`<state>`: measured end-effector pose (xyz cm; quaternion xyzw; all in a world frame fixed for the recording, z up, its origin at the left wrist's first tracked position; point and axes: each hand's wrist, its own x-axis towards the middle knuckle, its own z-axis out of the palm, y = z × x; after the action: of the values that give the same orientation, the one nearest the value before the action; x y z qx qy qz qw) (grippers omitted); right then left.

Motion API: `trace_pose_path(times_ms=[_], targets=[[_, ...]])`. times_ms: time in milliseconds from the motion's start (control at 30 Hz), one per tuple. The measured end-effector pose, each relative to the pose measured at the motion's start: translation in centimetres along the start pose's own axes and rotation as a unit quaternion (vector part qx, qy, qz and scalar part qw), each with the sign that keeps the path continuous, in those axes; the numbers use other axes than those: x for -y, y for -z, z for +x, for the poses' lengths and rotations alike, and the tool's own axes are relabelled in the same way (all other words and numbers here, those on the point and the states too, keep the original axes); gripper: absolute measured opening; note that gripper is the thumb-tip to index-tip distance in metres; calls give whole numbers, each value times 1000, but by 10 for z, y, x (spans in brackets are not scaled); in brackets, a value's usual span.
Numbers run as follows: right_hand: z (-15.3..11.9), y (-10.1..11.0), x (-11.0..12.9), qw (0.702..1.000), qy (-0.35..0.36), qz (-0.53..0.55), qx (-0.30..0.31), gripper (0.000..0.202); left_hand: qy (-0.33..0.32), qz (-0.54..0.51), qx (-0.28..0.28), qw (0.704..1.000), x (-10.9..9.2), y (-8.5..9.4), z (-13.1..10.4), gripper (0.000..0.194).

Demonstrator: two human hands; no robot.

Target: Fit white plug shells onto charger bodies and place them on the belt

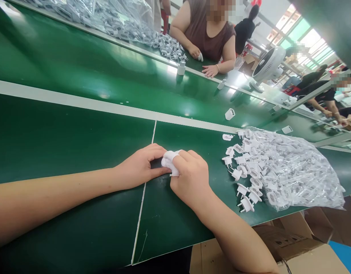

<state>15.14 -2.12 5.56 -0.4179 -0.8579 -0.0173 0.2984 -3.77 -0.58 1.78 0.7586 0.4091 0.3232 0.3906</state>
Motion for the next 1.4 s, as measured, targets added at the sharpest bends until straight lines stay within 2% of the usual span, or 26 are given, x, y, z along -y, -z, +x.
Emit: trace_pose_path(times_ms=[100, 167, 333, 633, 1067, 1200, 1400], targets=[[2, 1, -4, 995, -44, 85, 5, 28, 2, 7, 3, 1000, -1, 2, 1, 28], [2, 3, -5, 994, -40, 104, -7, 27, 2, 3, 0, 1000, -1, 2, 2, 27], [-1, 11, -1, 995, -29, 84, -47, 26, 0, 3, -7, 1000, 3, 1, 1, 28], [-2, 0, -2, 1000, -2, 27, -2, 23, -9, -5, -11, 1000, 4, 0, 1, 26], [-4, 1, 0, 997, 12, -75, -26, 20, 11, 1, -18, 1000, -1, -3, -1, 25], [0, 5, 0, 993, 47, -105, -1, 22, 9, 14, -22, 1000, -2, -4, -2, 23], [0, 5, -2, 994, 37, -100, -9, 20, 8, 20, -19, 1000, -1, -3, 0, 22]])
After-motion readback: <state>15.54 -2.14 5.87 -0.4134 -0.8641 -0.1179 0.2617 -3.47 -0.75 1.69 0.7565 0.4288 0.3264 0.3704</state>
